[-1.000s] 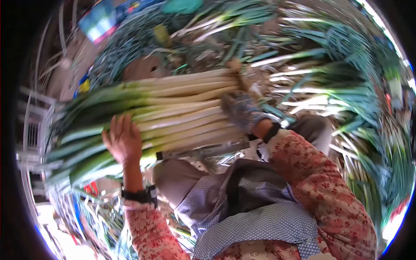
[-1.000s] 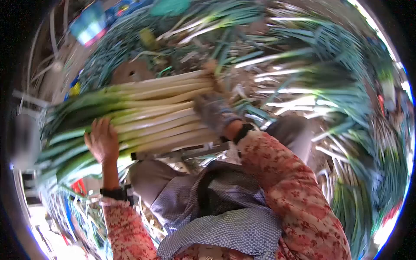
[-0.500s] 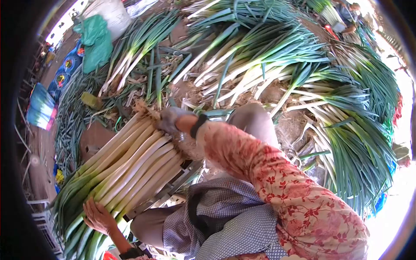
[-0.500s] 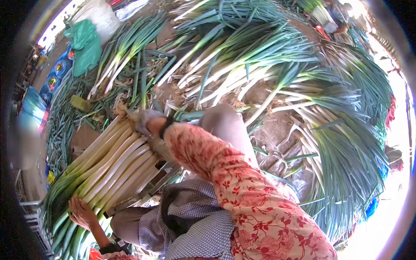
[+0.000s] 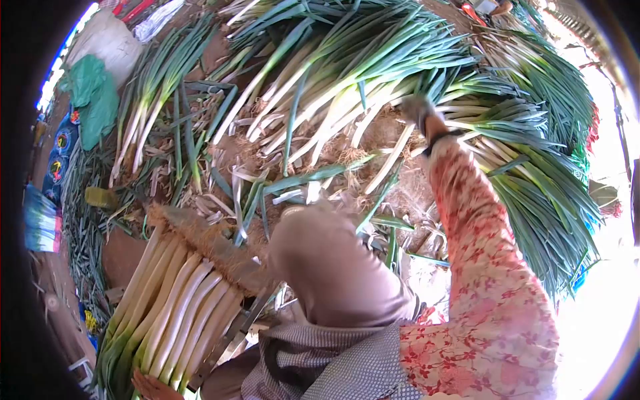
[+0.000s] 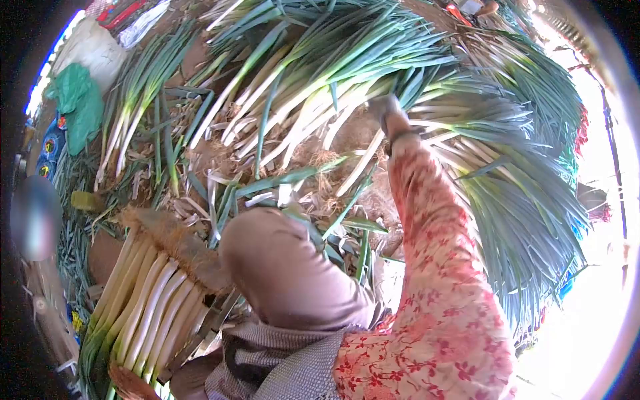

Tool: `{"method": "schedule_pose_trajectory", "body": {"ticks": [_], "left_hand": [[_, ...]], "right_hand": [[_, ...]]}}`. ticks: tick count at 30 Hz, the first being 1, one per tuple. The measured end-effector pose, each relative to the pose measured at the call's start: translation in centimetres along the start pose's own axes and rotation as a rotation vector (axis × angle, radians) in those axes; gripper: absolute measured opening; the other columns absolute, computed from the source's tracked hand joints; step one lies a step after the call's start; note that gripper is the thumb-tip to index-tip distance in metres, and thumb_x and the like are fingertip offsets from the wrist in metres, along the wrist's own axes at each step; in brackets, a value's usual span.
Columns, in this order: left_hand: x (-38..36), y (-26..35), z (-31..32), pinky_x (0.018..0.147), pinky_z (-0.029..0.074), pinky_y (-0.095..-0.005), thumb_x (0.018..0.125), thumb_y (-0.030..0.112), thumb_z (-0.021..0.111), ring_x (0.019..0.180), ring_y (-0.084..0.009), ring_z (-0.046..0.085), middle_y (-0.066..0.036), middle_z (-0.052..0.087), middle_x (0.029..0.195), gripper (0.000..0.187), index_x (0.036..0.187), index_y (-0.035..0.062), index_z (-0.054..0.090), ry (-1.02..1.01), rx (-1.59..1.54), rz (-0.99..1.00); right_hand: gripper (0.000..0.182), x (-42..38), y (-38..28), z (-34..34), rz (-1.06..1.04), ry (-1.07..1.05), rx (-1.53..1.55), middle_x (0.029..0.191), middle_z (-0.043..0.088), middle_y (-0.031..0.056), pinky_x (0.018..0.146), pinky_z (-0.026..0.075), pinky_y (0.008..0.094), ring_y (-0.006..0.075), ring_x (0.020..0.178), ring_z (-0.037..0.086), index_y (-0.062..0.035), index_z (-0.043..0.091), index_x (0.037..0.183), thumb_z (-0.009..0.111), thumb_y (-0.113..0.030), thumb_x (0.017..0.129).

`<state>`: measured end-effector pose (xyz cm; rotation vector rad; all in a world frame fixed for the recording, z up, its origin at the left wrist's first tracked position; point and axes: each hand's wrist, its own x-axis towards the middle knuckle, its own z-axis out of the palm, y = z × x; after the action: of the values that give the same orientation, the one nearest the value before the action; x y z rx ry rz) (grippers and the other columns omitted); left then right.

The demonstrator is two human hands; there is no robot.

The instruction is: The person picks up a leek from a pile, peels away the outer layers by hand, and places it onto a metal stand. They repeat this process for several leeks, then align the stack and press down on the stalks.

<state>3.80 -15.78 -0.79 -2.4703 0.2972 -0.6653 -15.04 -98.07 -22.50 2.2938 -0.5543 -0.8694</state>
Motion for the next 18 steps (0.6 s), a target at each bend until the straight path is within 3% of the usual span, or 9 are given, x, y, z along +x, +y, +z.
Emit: {"method": "schedule_pose_trajectory", "body": {"ticks": [2,5,7,8,9,12,15,16,18], "left_hand": [[-0.6,-0.9,1.8,0.079,0.049,-0.0399,0.087,0.028,0.051,0.09,-0.028,0.063,-0.01,0.066,0.102,0.03,0.108,0.0115,0.065,0.122,0.026,0.067],[-0.2,-0.7,1.7,0.072,0.051,-0.0382,0.09,0.028,0.048,0.088,-0.0258,0.064,-0.008,0.065,0.101,0.029,0.107,0.0111,0.064,-0.052,0.088,0.049],[-0.7,-2.2,4.1,0.068,0.052,-0.0369,0.091,0.027,0.048,0.086,-0.0239,0.064,-0.007,0.065,0.099,0.028,0.106,0.0105,0.064,-0.108,0.148,0.017],[-0.8,-2.6,4.2,0.063,0.052,-0.0342,0.091,0.028,0.048,0.08,-0.0215,0.064,-0.006,0.064,0.096,0.028,0.107,0.0104,0.063,0.045,0.186,0.146],[-0.6,-2.1,3.7,0.063,0.052,-0.0336,0.091,0.028,0.048,0.08,-0.0211,0.064,-0.006,0.064,0.097,0.028,0.108,0.0103,0.062,-0.046,0.141,0.082],[0.3,-1.4,2.8,0.063,0.051,-0.0328,0.091,0.029,0.047,0.084,-0.0208,0.063,-0.007,0.063,0.102,0.03,0.111,0.01,0.061,-0.228,0.128,-0.007],[-0.7,-3.8,5.3,0.069,0.051,-0.0345,0.092,0.03,0.045,0.093,-0.023,0.061,-0.009,0.061,0.108,0.035,0.117,0.0095,0.058,-0.217,0.242,0.07],[-1.2,-4.7,6.4,0.073,0.051,-0.0354,0.093,0.031,0.044,0.097,-0.0241,0.06,-0.01,0.06,0.112,0.036,0.12,0.0093,0.056,-0.189,0.207,0.072],[-2.2,-7.1,8.9,0.08,0.049,-0.0371,0.094,0.031,0.042,0.103,-0.0259,0.058,-0.012,0.058,0.117,0.039,0.125,0.0092,0.053,-0.143,0.134,0.1]], "right_hand": [[0.021,-0.7,-6.9,11.5,0.169,0.112,0.616,0.083,0.069,0.0114,0.066,0.055,0.0334,0.0241,0.076,0.068,-0.0086,0.071,0.084,0.058,-0.026,0.084],[0.032,-4.6,-14.6,13.8,-0.366,-0.316,0.107,0.122,0.057,0.0142,0.086,0.05,0.0331,0.0258,0.104,0.061,-0.013,0.055,0.121,0.042,-0.024,0.094],[0.047,-4.3,-20.0,16.4,0.237,-0.29,0.91,0.116,0.059,0.0223,0.091,0.046,0.0396,0.0334,0.106,0.059,-0.0034,0.059,0.115,0.048,-0.041,0.088],[0.058,-3.7,-22.3,16.7,0.558,-0.254,1.298,0.112,0.059,0.0263,0.094,0.044,0.0429,0.0372,0.108,0.057,0.0013,0.061,0.112,0.051,-0.049,0.085],[0.063,-5.2,-20.9,11.8,0.741,-0.325,1.561,0.111,0.06,0.0262,0.093,0.044,0.0429,0.0377,0.108,0.057,0.0004,0.059,0.116,0.058,-0.051,0.08],[0.055,-4.6,-22.0,8.8,0.931,-0.157,1.901,0.108,0.062,0.0243,0.088,0.047,0.0419,0.0363,0.106,0.059,-0.0003,0.058,0.115,0.065,-0.041,0.078],[0.054,-2.7,-22.0,8.5,1.054,-0.054,1.888,0.106,0.063,0.0235,0.087,0.048,0.0412,0.0358,0.103,0.061,0.0002,0.059,0.111,0.066,-0.042,0.078],[0.052,-2.4,-20.9,8.3,1.03,-0.187,1.786,0.103,0.064,0.0219,0.085,0.05,0.0408,0.0359,0.099,0.062,0.0004,0.059,0.109,0.066,-0.04,0.077],[0.047,-1.9,-20.3,8.7,0.982,-0.152,1.864,0.098,0.065,0.023,0.08,0.052,0.0408,0.0352,0.094,0.064,0.003,0.058,0.107,0.069,-0.031,0.076]]}}
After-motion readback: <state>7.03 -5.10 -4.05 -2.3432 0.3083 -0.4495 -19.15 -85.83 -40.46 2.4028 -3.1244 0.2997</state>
